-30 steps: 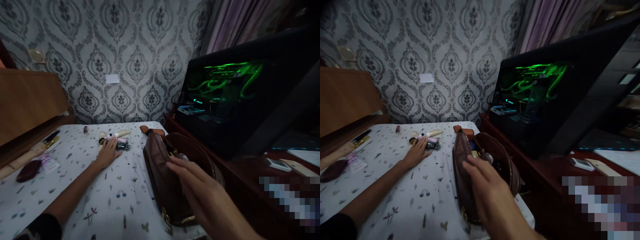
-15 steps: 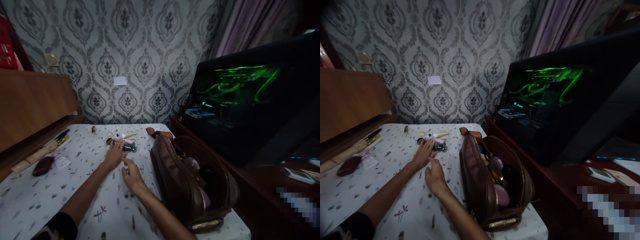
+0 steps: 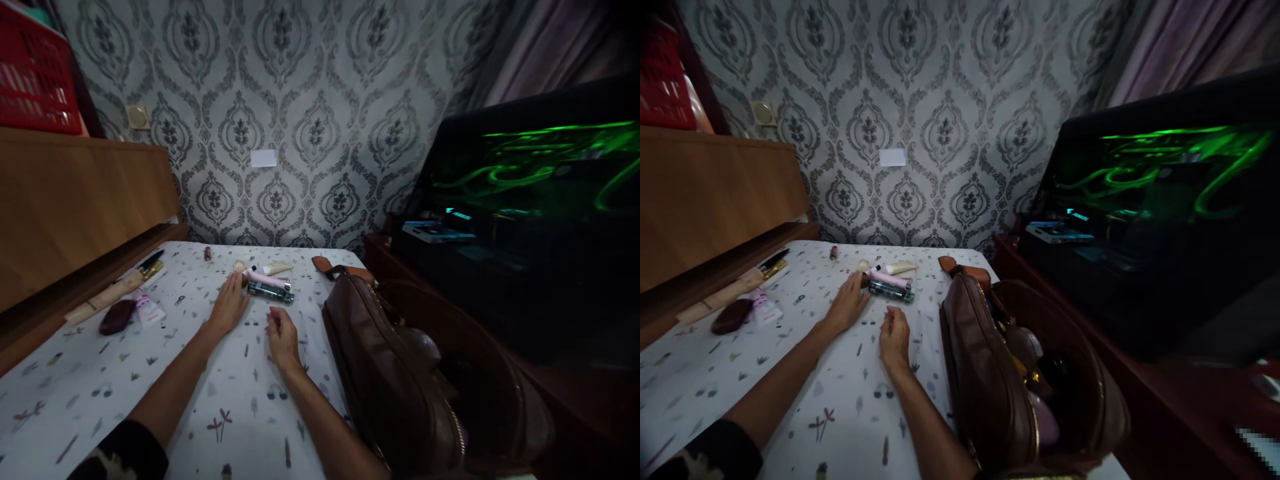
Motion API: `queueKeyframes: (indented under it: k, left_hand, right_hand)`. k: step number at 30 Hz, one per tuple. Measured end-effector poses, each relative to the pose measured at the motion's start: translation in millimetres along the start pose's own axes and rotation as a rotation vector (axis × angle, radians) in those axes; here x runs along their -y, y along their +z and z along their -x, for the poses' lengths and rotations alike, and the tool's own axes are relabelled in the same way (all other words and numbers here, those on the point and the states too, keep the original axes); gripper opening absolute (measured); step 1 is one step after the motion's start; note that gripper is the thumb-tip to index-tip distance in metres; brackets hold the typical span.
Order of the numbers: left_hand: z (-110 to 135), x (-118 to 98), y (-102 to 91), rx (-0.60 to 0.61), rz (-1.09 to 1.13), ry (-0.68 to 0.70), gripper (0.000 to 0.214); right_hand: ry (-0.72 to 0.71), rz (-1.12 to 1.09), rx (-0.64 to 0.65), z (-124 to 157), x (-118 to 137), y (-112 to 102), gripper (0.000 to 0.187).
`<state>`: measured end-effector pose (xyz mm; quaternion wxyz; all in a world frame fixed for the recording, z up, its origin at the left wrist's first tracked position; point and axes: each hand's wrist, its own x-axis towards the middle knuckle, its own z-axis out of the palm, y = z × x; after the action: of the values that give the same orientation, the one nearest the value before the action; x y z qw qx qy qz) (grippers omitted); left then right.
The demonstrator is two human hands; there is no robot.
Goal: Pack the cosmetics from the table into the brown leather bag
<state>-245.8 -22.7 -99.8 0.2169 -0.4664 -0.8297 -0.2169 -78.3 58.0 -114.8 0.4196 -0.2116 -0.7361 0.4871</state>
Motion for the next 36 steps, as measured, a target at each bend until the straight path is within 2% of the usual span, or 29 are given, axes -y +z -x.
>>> queueKeyframes:
  k: [3, 12, 16, 21, 26, 31, 33, 36]
  left_hand:
    - [8, 11, -6.4, 0.019, 0.024, -0.046, 0.062]
    - [21, 30, -39.7, 0.051, 0.137, -0.160, 0.039]
    - [20, 25, -40.3, 0.060, 0.209, -0.170, 0.038]
    - [17, 12, -38.3, 0.074, 0.261, -0.147, 0.048]
    - [-5, 7, -33.7, 0.025, 0.261, -0.108, 0.048]
    - [-22, 7, -27.5, 0.074, 0.284, -0.026, 0.046]
    - [-21, 9, -30.1, 0.056, 0.294, -0.048, 0.045]
    - [-16, 18, -37.8, -0.019, 0.316, -0.150, 0.047]
  right_hand:
    - [0.001, -0.005, -0.002, -2, -2, 0, 0.028]
    - [-0.042, 0.040, 0.033, 0, 11, -4, 0.024]
    - [-0.051, 0.069, 0.054, 1, 16, -5, 0.025]
    - [-0.061, 0.089, 0.076, 1, 20, -6, 0.027]
    - [-0.060, 0.099, 0.077, 0, 20, -7, 0.027]
    - [-0.067, 0.104, 0.061, 0, 21, -6, 0.026]
    - [-0.069, 0.103, 0.060, 0, 21, -6, 0.026]
    - [-0.070, 0.103, 0.064, 1, 21, -6, 0.025]
